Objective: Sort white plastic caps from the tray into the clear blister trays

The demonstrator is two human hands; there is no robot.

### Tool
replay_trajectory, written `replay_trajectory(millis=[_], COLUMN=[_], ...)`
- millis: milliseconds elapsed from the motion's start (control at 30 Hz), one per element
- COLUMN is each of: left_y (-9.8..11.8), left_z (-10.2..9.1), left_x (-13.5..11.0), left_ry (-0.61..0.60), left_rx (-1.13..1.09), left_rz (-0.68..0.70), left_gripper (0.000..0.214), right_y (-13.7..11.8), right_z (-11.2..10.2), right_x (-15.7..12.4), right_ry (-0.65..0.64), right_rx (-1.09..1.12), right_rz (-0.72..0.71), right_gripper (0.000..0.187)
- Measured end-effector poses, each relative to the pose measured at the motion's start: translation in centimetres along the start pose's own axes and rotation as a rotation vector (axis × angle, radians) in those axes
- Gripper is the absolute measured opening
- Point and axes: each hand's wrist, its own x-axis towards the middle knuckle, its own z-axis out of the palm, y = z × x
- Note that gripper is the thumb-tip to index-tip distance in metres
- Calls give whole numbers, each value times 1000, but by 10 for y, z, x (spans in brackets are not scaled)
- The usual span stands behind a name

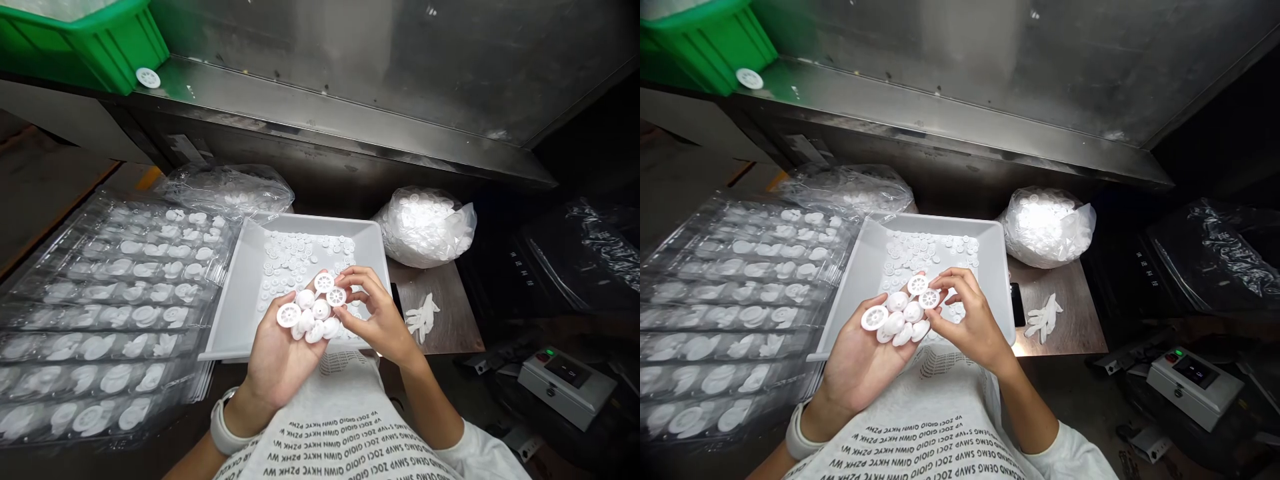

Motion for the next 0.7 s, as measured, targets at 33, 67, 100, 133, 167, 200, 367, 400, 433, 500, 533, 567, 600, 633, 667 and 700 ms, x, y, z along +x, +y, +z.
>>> replay_trajectory(millis=[33,67,100,133,167,200,367,400,433,500,533,567,600,633,667,700], left_y=[0,0,1,1,1,1,0,0,0,0,0,0,0,0,0,1], left_z=[0,1,1,2,2,2,2,2,2,2,2,3,3,3,4,4], left_x=[0,0,-1,-1,-1,-2,-2,-2,-2,-2,-2,-2,-2,-2,-3,-3], left_ry=[5,9,12,15,17,20,19,19,20,25,30,42,60,82,102,115], left_rx=[-5,-7,-7,-3,2,7,21,23,25,32,35,36,36,36,36,38], left_rz=[-2,-4,-6,-7,-7,-6,0,2,4,7,9,14,21,26,29,30], left_gripper=[42,42,42,42,42,42,43,43,44,45,46,46,47,48,48,49], right_y=[-1,-1,-1,-2,-1,-1,3,3,3,2,1,-1,-4,-6,-8,-10], right_z=[0,0,0,0,0,0,1,1,0,-1,-2,-3,-3,-4,-4,-4], right_x=[0,0,-1,-1,-1,-1,-1,-1,-2,-3,-5,-7,-9,-11,-13,-16], right_ry=[6,12,15,15,15,15,16,15,17,41,54,56,40,6,-38,-79], right_rx=[-6,-9,-10,-8,-6,-3,9,12,14,13,2,-17,-46,-88,-145,-215], right_rz=[-1,-2,-4,-4,-4,-3,-3,-1,2,-4,-14,-34,-63,-100,-145,-194], right_gripper=[29,29,29,29,29,29,29,29,30,32,33,34,34,34,34,33])
